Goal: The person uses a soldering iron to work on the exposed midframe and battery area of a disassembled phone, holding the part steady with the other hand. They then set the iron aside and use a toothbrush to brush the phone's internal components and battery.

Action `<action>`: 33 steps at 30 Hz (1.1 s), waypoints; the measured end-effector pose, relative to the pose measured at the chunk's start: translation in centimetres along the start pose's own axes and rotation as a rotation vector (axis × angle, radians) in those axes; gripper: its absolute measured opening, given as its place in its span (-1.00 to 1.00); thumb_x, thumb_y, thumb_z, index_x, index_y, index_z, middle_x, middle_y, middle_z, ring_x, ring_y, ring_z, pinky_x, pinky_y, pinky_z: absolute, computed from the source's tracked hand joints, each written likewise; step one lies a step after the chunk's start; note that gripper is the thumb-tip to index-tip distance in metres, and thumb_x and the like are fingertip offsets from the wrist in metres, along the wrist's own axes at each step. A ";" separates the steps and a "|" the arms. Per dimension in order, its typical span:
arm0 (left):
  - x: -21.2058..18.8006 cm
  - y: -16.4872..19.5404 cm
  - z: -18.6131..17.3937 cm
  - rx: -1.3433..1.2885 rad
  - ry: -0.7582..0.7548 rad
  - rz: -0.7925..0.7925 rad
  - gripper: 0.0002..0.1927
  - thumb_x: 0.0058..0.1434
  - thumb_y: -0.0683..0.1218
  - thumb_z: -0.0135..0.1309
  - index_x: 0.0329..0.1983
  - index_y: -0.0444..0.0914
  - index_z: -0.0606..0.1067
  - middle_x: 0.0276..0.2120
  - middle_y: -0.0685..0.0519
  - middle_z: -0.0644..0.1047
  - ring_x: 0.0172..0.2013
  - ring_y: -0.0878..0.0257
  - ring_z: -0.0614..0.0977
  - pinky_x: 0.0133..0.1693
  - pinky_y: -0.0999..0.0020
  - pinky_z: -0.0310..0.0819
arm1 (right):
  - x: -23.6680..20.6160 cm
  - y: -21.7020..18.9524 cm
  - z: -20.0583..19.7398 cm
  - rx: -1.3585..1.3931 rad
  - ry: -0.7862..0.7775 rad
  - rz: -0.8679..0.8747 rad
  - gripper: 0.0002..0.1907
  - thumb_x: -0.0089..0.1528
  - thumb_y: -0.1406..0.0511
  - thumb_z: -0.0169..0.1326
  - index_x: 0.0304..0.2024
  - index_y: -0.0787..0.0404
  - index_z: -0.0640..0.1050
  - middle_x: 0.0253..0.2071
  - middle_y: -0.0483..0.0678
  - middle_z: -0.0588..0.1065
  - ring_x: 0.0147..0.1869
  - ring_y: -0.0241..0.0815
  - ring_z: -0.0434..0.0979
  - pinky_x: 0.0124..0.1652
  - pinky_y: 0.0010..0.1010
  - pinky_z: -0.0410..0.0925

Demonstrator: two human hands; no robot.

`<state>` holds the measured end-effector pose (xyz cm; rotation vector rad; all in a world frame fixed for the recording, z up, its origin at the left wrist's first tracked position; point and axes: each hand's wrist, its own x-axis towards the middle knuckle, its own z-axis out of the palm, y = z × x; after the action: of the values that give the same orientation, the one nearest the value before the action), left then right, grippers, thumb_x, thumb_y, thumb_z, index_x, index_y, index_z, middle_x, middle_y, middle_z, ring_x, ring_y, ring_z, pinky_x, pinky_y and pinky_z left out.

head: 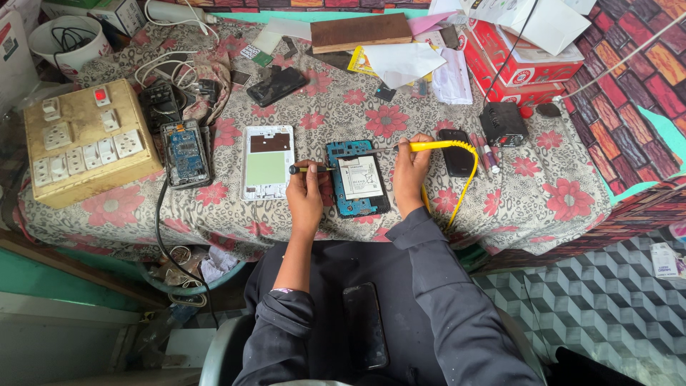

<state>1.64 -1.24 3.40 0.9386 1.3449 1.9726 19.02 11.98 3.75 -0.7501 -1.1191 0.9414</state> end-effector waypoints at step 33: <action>-0.1 0.0 0.0 -0.021 -0.008 -0.028 -0.78 0.50 -0.04 -0.10 -0.03 -0.31 0.41 -0.42 0.04 0.55 -0.52 0.39 0.55 -0.52 0.44 0.49 | 0.0 -0.4 0.2 0.010 -0.023 0.043 -0.82 0.40 0.35 0.05 -0.10 0.10 0.29 -0.34 -0.20 0.33 -0.38 -0.46 0.30 -0.40 -0.60 0.25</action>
<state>1.70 -1.30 3.43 0.9120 1.3234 1.9558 18.91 11.84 4.12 -0.7591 -1.1211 0.9932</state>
